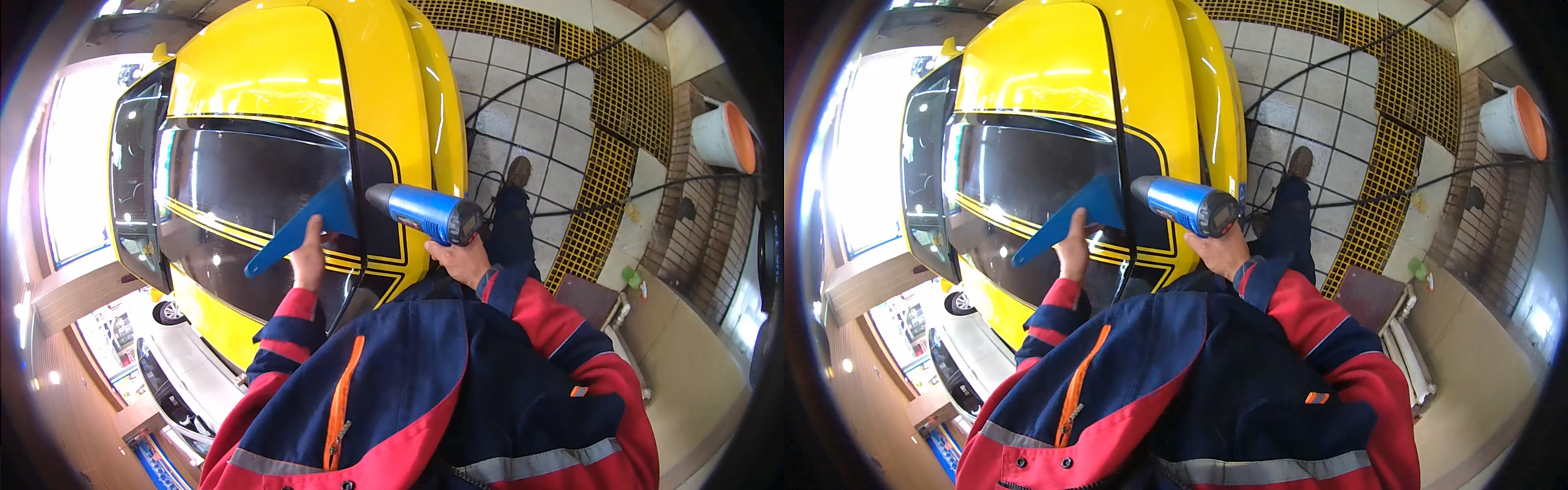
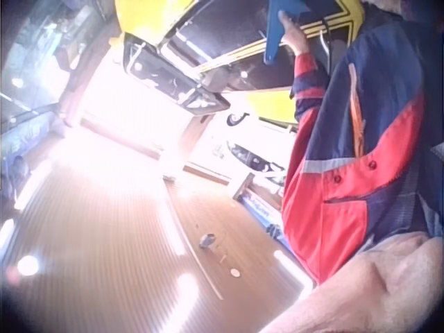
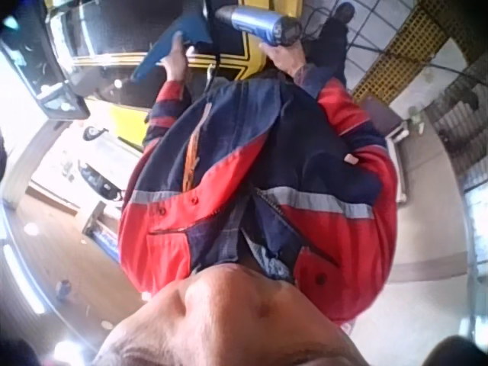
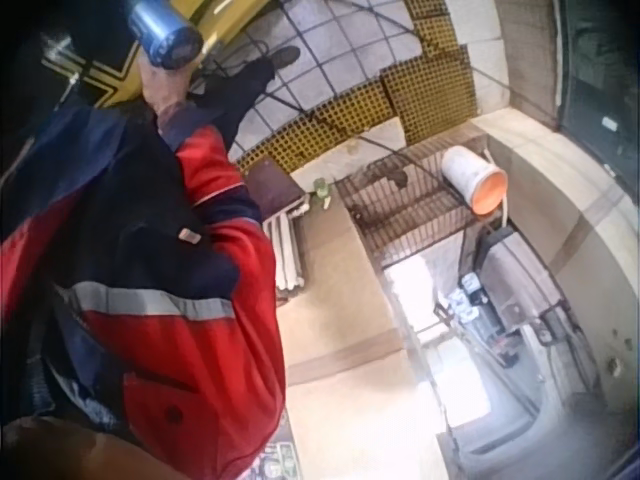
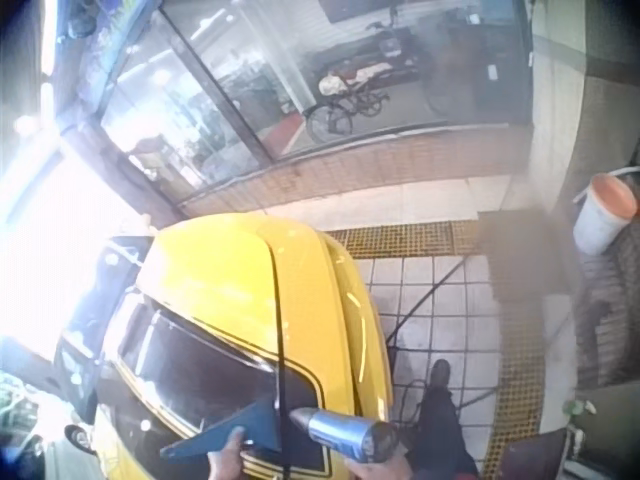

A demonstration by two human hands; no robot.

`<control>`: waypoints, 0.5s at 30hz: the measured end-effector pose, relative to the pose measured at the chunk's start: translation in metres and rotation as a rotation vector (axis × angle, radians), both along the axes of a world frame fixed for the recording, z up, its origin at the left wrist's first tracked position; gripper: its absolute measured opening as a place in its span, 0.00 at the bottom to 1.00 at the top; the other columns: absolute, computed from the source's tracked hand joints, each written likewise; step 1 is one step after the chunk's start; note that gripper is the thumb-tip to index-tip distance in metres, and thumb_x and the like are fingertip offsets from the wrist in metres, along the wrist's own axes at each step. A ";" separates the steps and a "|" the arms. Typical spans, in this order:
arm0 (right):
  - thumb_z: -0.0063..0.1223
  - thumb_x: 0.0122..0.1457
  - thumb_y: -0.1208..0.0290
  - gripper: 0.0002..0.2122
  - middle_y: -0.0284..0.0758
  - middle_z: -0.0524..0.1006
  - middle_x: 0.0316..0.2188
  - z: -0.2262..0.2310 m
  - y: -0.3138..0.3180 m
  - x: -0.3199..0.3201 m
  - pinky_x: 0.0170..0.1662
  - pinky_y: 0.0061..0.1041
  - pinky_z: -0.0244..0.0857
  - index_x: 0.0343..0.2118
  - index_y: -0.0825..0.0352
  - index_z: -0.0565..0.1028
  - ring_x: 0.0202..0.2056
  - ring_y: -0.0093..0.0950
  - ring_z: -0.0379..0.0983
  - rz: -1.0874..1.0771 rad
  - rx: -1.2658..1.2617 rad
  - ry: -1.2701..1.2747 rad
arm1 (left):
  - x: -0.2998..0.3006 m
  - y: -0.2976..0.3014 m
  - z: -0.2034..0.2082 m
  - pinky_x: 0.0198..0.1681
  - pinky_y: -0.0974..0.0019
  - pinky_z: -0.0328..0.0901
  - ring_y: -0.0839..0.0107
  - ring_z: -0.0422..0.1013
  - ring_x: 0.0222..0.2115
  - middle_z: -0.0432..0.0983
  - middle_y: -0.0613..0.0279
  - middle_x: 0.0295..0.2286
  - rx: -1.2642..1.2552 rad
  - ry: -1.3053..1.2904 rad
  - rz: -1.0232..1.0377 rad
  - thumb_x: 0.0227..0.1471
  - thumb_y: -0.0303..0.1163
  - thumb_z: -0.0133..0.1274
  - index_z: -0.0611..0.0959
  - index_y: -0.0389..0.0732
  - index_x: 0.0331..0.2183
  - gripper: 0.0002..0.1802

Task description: The person uses a heat gun and a blue squeegee to apply and smooth a black vinyl stripe along the hood of a yellow car. They heat the edges and press the stripe down, working along the length of the hood to conform the material to the surface.

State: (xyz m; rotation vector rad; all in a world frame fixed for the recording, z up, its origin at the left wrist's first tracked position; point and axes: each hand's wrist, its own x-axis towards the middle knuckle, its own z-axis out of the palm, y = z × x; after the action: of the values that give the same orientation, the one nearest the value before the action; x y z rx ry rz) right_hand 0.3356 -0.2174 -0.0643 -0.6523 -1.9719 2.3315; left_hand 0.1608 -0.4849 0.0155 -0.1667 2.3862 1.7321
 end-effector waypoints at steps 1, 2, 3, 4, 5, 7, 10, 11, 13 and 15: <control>0.66 0.61 0.70 0.13 0.33 0.81 0.30 -0.002 0.002 0.001 0.33 0.28 0.74 0.46 0.70 0.80 0.27 0.23 0.78 0.022 0.034 0.065 | 0.001 -0.007 0.006 0.39 0.62 0.81 0.66 0.82 0.37 0.82 0.55 0.44 -0.002 0.031 0.016 0.67 0.35 0.60 0.82 0.31 0.51 0.18; 0.66 0.61 0.71 0.13 0.33 0.81 0.30 -0.004 0.002 0.001 0.33 0.28 0.74 0.46 0.70 0.80 0.27 0.23 0.78 0.073 -0.009 0.055 | 0.004 -0.015 0.009 0.39 0.62 0.81 0.66 0.81 0.38 0.82 0.55 0.44 -0.075 0.006 0.037 0.67 0.35 0.60 0.82 0.31 0.51 0.18; 0.65 0.61 0.68 0.14 0.37 0.82 0.33 -0.005 0.001 0.001 0.40 0.31 0.74 0.47 0.70 0.80 0.33 0.29 0.80 0.127 -0.094 -0.035 | 0.004 -0.021 0.009 0.39 0.61 0.81 0.66 0.81 0.39 0.82 0.54 0.45 -0.088 0.011 0.037 0.67 0.35 0.60 0.82 0.31 0.51 0.19; 0.64 0.60 0.66 0.16 0.41 0.84 0.37 -0.006 0.000 0.001 0.47 0.34 0.75 0.48 0.70 0.81 0.39 0.35 0.81 0.137 -0.094 -0.051 | 0.006 -0.028 0.006 0.40 0.61 0.81 0.65 0.81 0.40 0.81 0.54 0.45 -0.168 0.011 0.027 0.67 0.36 0.60 0.82 0.31 0.52 0.19; 0.64 0.60 0.64 0.18 0.45 0.85 0.41 -0.006 -0.002 0.001 0.53 0.37 0.75 0.49 0.70 0.81 0.46 0.42 0.83 0.174 -0.053 -0.021 | 0.009 -0.034 0.002 0.40 0.61 0.81 0.65 0.81 0.41 0.81 0.53 0.45 -0.181 0.000 -0.013 0.67 0.36 0.60 0.82 0.31 0.52 0.19; 0.64 0.59 0.64 0.18 0.44 0.85 0.41 -0.005 -0.007 0.003 0.53 0.36 0.76 0.49 0.70 0.82 0.46 0.41 0.83 0.261 -0.033 -0.026 | 0.014 -0.044 -0.008 0.44 0.61 0.80 0.66 0.81 0.42 0.82 0.54 0.44 -0.244 -0.050 -0.113 0.68 0.38 0.60 0.82 0.31 0.52 0.21; 0.65 0.58 0.65 0.18 0.44 0.86 0.42 0.000 -0.012 0.006 0.53 0.35 0.76 0.49 0.70 0.82 0.46 0.39 0.84 0.162 -0.099 0.026 | 0.011 -0.041 -0.020 0.44 0.60 0.80 0.63 0.83 0.38 0.83 0.55 0.44 -0.380 0.110 -0.326 0.67 0.37 0.61 0.84 0.31 0.49 0.18; 0.66 0.58 0.65 0.18 0.44 0.86 0.42 0.002 -0.012 0.006 0.53 0.34 0.76 0.49 0.70 0.82 0.46 0.38 0.84 0.150 -0.137 -0.006 | 0.010 -0.036 -0.023 0.44 0.60 0.80 0.62 0.83 0.37 0.83 0.55 0.43 -0.310 0.011 -0.255 0.67 0.36 0.61 0.84 0.31 0.49 0.18; 0.66 0.58 0.66 0.20 0.45 0.85 0.43 0.005 -0.008 0.009 0.54 0.34 0.75 0.51 0.71 0.80 0.47 0.39 0.84 0.150 -0.130 -0.051 | 0.010 -0.030 -0.018 0.43 0.60 0.80 0.62 0.83 0.36 0.83 0.55 0.42 -0.201 -0.084 -0.137 0.67 0.35 0.62 0.84 0.31 0.48 0.17; 0.66 0.58 0.65 0.21 0.45 0.85 0.44 0.006 -0.001 0.012 0.54 0.35 0.75 0.52 0.71 0.80 0.48 0.40 0.83 0.183 -0.118 -0.075 | 0.013 -0.027 -0.010 0.42 0.60 0.80 0.62 0.83 0.37 0.84 0.55 0.41 -0.050 -0.070 -0.092 0.66 0.34 0.62 0.84 0.31 0.48 0.16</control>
State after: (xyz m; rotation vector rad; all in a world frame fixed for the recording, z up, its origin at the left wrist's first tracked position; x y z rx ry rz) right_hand 0.3477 -0.2188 -0.0586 -0.5968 -2.0165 2.5830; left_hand 0.1735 -0.5123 0.0052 -0.1198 2.3503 1.6002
